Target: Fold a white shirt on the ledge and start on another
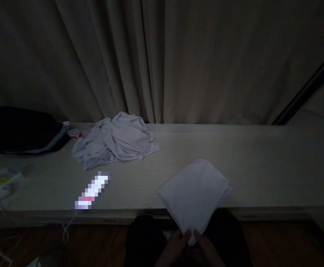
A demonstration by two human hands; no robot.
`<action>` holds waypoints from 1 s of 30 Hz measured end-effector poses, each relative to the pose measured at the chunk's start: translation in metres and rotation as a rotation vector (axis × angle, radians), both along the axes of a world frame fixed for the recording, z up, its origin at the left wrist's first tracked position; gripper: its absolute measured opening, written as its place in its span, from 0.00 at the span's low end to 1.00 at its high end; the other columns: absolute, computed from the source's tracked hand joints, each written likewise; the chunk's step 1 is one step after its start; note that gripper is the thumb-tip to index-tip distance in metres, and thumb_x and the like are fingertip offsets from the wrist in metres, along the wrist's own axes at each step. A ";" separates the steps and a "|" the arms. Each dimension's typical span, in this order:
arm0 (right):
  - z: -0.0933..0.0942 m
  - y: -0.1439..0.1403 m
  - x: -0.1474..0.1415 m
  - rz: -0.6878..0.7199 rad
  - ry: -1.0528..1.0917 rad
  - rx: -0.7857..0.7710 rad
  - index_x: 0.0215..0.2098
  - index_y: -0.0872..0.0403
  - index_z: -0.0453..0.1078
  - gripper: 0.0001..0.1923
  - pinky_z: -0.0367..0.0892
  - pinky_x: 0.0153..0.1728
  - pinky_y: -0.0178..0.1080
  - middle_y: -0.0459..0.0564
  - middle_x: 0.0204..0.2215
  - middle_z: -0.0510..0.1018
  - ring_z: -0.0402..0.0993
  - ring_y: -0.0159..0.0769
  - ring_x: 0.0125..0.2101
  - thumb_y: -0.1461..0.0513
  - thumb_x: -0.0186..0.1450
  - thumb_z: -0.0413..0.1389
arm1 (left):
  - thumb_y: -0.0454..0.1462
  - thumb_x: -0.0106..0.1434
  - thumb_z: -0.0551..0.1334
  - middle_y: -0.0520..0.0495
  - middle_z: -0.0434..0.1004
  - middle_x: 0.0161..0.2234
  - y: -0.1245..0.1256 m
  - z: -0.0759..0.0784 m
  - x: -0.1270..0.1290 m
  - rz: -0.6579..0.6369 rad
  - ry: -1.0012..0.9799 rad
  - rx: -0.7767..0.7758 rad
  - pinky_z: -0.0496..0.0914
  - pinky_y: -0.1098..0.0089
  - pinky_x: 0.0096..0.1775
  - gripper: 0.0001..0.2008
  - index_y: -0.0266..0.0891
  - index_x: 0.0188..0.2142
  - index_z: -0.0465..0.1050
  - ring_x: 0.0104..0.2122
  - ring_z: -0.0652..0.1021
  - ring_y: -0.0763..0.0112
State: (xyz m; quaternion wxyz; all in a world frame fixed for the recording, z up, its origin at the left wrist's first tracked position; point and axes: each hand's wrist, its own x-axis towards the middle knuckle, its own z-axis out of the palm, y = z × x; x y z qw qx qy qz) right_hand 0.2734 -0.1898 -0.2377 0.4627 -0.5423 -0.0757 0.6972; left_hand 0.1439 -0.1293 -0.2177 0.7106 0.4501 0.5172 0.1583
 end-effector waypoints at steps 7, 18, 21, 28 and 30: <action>0.021 0.014 0.003 -0.169 -0.026 0.020 0.41 0.54 0.70 0.38 0.70 0.36 0.44 0.57 0.42 0.78 0.73 0.51 0.44 0.48 0.34 0.70 | 0.45 0.63 0.47 0.39 0.78 0.41 0.086 0.052 -0.072 -0.043 0.665 0.571 0.68 0.64 0.44 0.21 0.36 0.49 0.64 0.41 0.77 0.63; 0.019 -0.005 0.018 -0.164 0.096 0.189 0.49 0.55 0.69 0.35 0.68 0.39 0.41 0.57 0.44 0.77 0.73 0.44 0.43 0.50 0.46 0.67 | 0.39 0.59 0.51 0.38 0.77 0.43 0.136 0.057 -0.059 -0.359 0.967 0.838 0.65 0.64 0.42 0.14 0.38 0.41 0.70 0.41 0.76 0.60; 0.016 -0.007 0.023 -0.145 0.115 0.229 0.47 0.56 0.71 0.31 0.67 0.39 0.39 0.57 0.43 0.78 0.73 0.42 0.42 0.52 0.47 0.66 | 0.37 0.59 0.50 0.39 0.77 0.43 0.138 0.057 -0.057 -0.361 0.977 0.859 0.65 0.63 0.43 0.14 0.39 0.40 0.70 0.43 0.76 0.59; -0.007 0.007 0.024 -0.263 0.007 0.176 0.40 0.57 0.74 0.32 0.68 0.36 0.44 0.57 0.37 0.79 0.75 0.46 0.36 0.51 0.39 0.69 | 0.39 0.61 0.48 0.45 0.79 0.36 0.147 0.057 -0.057 -0.255 0.947 0.795 0.67 0.70 0.38 0.12 0.40 0.35 0.69 0.38 0.77 0.67; -0.017 0.010 0.023 -0.305 0.002 0.181 0.39 0.57 0.74 0.32 0.69 0.35 0.44 0.57 0.35 0.79 0.75 0.45 0.33 0.50 0.38 0.69 | 0.40 0.62 0.47 0.45 0.79 0.36 0.146 0.057 -0.057 -0.242 0.958 0.792 0.67 0.70 0.38 0.12 0.41 0.35 0.68 0.38 0.78 0.67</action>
